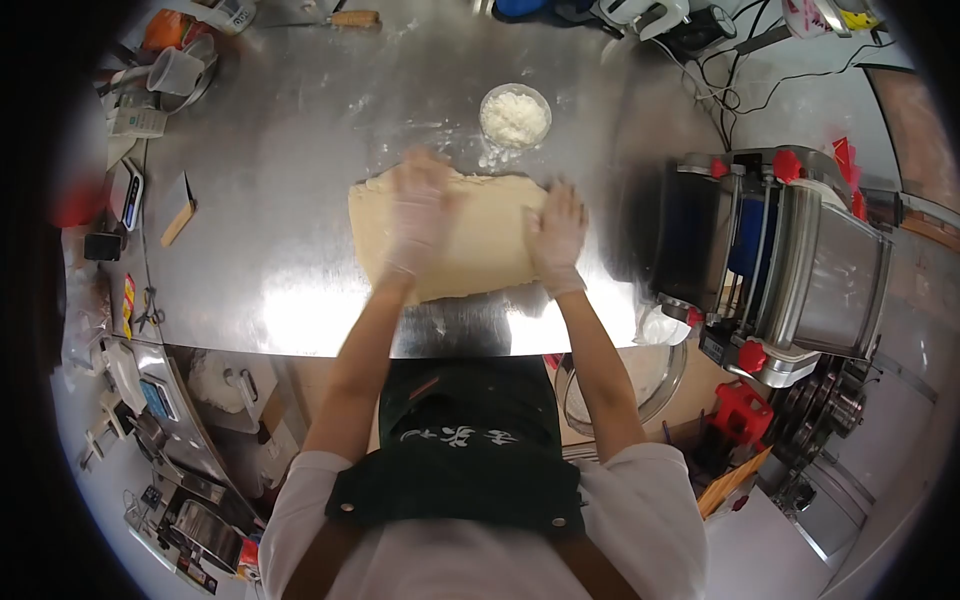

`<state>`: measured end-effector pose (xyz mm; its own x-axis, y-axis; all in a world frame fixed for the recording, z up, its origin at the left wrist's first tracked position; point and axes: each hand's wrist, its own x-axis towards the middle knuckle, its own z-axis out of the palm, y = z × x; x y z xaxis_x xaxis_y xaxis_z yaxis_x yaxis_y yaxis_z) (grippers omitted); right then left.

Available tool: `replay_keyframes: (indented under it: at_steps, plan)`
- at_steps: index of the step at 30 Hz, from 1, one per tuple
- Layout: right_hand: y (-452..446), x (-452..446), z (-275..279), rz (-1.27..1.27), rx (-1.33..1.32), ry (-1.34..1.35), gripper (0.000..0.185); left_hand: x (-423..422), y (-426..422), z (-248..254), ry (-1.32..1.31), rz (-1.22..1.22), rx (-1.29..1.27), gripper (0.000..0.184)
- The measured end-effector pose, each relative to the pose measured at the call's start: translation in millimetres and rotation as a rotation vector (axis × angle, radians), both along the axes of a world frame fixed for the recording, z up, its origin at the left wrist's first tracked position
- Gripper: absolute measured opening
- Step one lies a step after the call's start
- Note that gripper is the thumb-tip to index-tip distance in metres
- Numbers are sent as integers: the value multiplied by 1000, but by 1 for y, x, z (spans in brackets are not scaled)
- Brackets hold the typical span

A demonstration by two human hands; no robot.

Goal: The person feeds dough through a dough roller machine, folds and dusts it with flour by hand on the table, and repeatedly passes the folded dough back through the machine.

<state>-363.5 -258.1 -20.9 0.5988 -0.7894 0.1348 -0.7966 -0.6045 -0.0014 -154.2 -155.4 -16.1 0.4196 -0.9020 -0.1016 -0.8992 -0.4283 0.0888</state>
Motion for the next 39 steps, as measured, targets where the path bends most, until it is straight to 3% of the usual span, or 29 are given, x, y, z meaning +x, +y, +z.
replay_keyframes:
  at_steps: [3, 5, 6, 8, 9, 10, 11, 13, 14, 16, 19, 21, 23, 25, 27, 29, 32, 35, 37, 39]
  plan:
    - [27, -40, -6, -257, 271, -298, 59, -82, 2, -3, 245, -269, -163, 77]
    - [21, -47, -14, -513, 674, -774, 58, -110, 15, 15, 329, -431, -58, 86]
    - [21, -50, -15, -640, 873, -1017, 58, -125, 23, 15, 390, -356, -161, 84]
    - [21, -50, 5, -696, 1191, -1024, 55, -149, 30, 6, 511, -204, -371, 82]
    - [23, -48, 25, -720, 1355, -1016, 54, -151, 28, 12, 709, -50, -363, 84]
    - [29, -37, 58, -690, 1359, -737, 58, -149, 25, 23, 903, 111, -348, 85]
    - [33, -36, 56, -583, 1331, -894, 58, -147, 24, 29, 1091, 274, -328, 86]
    - [41, -28, 55, -357, 1254, -1206, 58, -141, 27, 25, 1173, 377, -483, 58]
    - [42, -23, 55, -430, 1163, -1235, 56, -135, 32, 23, 1239, 426, -517, 49]
    - [55, -4, 13, -630, 1351, -1505, 55, -126, 37, 38, 1240, 437, -567, 40]
    - [92, 31, -30, -865, 1608, -1827, 55, -116, 46, 79, 1115, 282, -542, 41]
    - [103, 46, -32, -852, 1665, -1908, 55, -107, 56, 95, 1135, 128, -438, 50]
    - [97, 59, -27, -802, 1693, -1952, 55, -76, 65, 100, 961, -138, -642, 62]
    - [94, 71, -25, -762, 1720, -1996, 55, -29, 82, 84, 982, 23, -427, 72]
    - [97, 74, -16, -732, 1750, -2027, 55, 18, 104, 125, 1655, 558, -576, 78]
    - [107, 72, -2, -698, 1775, -2050, 54, 58, 120, 28, 1125, 637, -736, 75]
    - [127, 55, 27, -652, 1806, -2030, 54, 60, 127, 27, 1503, 715, -548, 69]
    - [108, 17, 63, -577, 1712, -1942, 54, 25, 90, -2, 2097, 540, -493, 76]
    - [71, -25, 101, -496, 1548, -1856, 54, -23, 47, 38, 2390, 826, -590, 88]
    - [19, -81, 154, -416, 1300, -1765, 53, -73, 16, 109, 2621, -15, -904, 73]
